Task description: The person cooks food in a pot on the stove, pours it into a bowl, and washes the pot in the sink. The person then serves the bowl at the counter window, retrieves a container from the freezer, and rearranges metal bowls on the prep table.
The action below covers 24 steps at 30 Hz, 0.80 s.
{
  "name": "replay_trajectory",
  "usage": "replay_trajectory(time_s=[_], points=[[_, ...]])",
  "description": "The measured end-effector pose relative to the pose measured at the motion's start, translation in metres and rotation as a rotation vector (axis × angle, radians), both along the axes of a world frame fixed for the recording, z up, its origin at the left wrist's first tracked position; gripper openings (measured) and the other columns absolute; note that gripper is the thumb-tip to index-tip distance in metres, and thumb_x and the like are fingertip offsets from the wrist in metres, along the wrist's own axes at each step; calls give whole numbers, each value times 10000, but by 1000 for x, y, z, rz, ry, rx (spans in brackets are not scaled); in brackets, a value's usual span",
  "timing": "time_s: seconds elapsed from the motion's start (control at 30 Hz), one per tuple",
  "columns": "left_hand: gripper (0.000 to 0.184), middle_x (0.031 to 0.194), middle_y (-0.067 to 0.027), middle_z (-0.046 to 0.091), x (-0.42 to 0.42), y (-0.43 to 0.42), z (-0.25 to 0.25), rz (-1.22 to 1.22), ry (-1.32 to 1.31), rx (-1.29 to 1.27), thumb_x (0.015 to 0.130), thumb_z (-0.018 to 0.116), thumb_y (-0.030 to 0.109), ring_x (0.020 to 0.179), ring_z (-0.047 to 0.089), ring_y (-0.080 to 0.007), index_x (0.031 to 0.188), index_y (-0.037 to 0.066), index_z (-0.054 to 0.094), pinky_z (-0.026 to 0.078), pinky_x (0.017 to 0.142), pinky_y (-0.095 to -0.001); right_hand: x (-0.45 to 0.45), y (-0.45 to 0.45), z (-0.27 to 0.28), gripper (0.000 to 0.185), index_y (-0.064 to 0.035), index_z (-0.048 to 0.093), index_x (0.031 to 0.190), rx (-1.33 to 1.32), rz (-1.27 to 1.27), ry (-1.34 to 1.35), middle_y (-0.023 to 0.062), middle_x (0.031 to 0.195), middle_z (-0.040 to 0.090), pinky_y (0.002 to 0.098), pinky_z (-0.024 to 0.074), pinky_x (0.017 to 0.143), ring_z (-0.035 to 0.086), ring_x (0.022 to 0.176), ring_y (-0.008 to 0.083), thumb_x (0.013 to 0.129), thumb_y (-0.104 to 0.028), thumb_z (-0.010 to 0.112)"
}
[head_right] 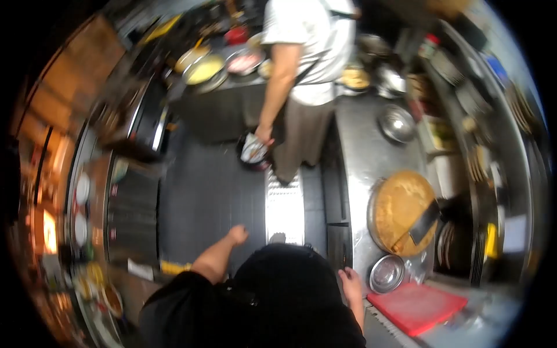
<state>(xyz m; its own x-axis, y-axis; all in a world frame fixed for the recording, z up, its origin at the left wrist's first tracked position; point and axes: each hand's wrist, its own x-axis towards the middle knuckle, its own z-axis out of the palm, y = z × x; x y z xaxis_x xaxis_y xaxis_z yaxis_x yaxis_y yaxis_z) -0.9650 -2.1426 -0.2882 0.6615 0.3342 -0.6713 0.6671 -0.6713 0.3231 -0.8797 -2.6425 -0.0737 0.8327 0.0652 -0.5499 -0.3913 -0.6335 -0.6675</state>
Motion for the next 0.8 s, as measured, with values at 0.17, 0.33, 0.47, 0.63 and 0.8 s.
replay_trajectory(time_s=[0.17,0.33,0.47,0.63,0.8], points=[[445,1252,-253,630,-32,-13,7,157,-126,21,920,597,333,1195,585,-395,1181,-23,650,466,1030,-461,46,27,-14,620,76,552,1334,61,233,88,232,1325,606,365,415,1070,566,1255,298,947,-392,677],[429,1207,-247,651,-114,-46,1,485,-124,35,903,624,324,1142,611,-406,1161,-15,665,490,985,-470,85,33,-63,640,107,489,1377,186,449,238,227,1375,566,331,419,1051,546,1260,259,963,-342,681],[410,1149,-243,674,-203,-90,-19,764,-39,42,883,648,330,1102,626,-416,1120,-2,686,499,957,-488,122,68,-57,620,103,494,1372,98,713,246,233,1369,570,326,422,1044,550,1250,248,959,-315,692],[356,998,-192,724,-296,-149,-21,1318,-79,-62,892,643,302,829,717,-308,1097,16,700,575,754,-420,135,146,-6,634,109,469,1396,-16,902,167,239,1386,558,341,407,1077,550,1266,267,964,-304,682],[296,883,-113,650,-351,-186,23,2356,-775,113,950,596,257,660,674,-222,1132,24,617,570,577,-351,147,194,15,634,79,449,1426,18,988,154,185,1378,553,323,455,1005,552,1222,221,965,-287,686]])
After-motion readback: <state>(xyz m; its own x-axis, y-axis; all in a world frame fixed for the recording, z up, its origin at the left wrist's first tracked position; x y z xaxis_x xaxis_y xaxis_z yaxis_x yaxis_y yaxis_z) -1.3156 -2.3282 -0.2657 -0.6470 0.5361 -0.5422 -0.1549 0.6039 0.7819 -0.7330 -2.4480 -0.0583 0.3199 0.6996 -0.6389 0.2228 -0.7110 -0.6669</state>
